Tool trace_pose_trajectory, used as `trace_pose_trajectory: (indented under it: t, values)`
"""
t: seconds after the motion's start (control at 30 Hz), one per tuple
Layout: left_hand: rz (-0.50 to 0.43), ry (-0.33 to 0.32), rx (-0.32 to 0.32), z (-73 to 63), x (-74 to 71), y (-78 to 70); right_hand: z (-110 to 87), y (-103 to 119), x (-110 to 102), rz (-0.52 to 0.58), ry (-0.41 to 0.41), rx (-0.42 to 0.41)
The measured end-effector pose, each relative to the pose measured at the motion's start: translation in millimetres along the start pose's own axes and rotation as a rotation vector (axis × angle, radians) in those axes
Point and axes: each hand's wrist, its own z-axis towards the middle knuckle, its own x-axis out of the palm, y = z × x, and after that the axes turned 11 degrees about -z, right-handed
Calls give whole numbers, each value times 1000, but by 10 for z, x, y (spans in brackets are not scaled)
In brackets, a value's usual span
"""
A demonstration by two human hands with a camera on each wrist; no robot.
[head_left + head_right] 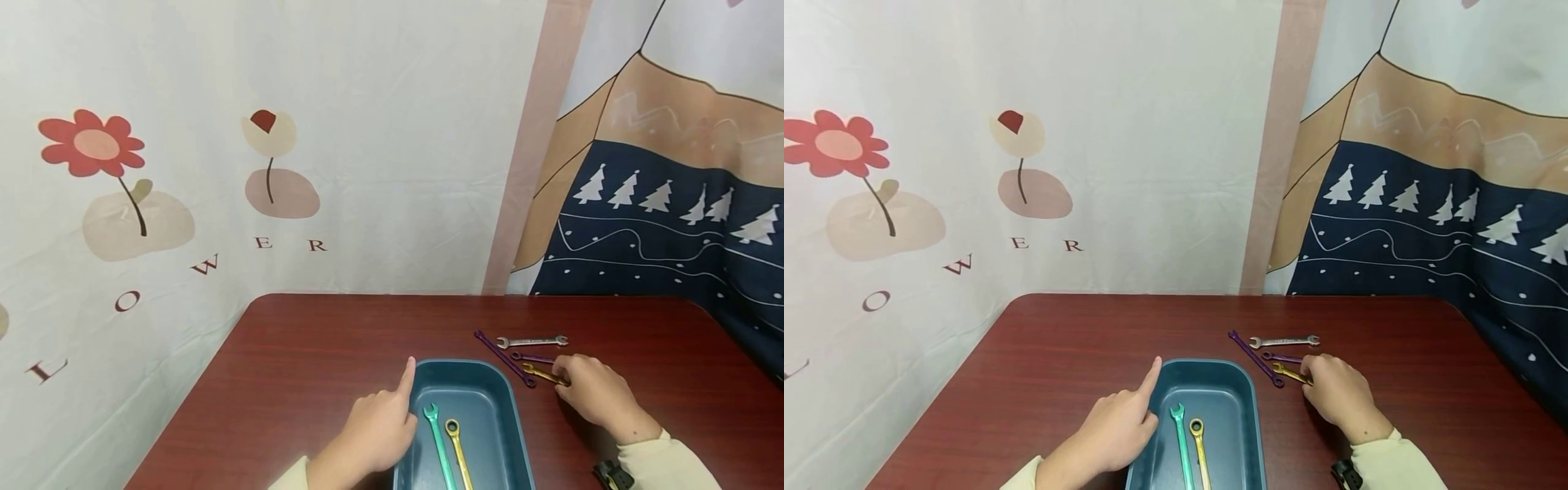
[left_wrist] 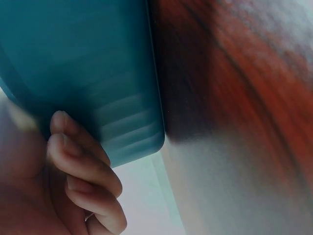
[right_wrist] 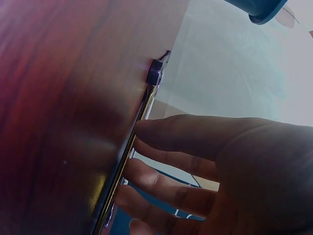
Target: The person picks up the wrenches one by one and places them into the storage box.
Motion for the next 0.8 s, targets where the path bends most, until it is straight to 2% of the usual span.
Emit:
trace_pose_trajectory:
  t: [0.27, 0.5, 0.8]
  values:
    - [11, -4, -1, 4, 3, -3, -6, -22, 20, -36, -16, -20]
    - [-1, 3, -11, 5, 0, -10, 0, -18, -3, 0, 57, -7]
    - [1, 3, -9, 2, -6, -16, -6, -84, -12, 52, 136, -37]
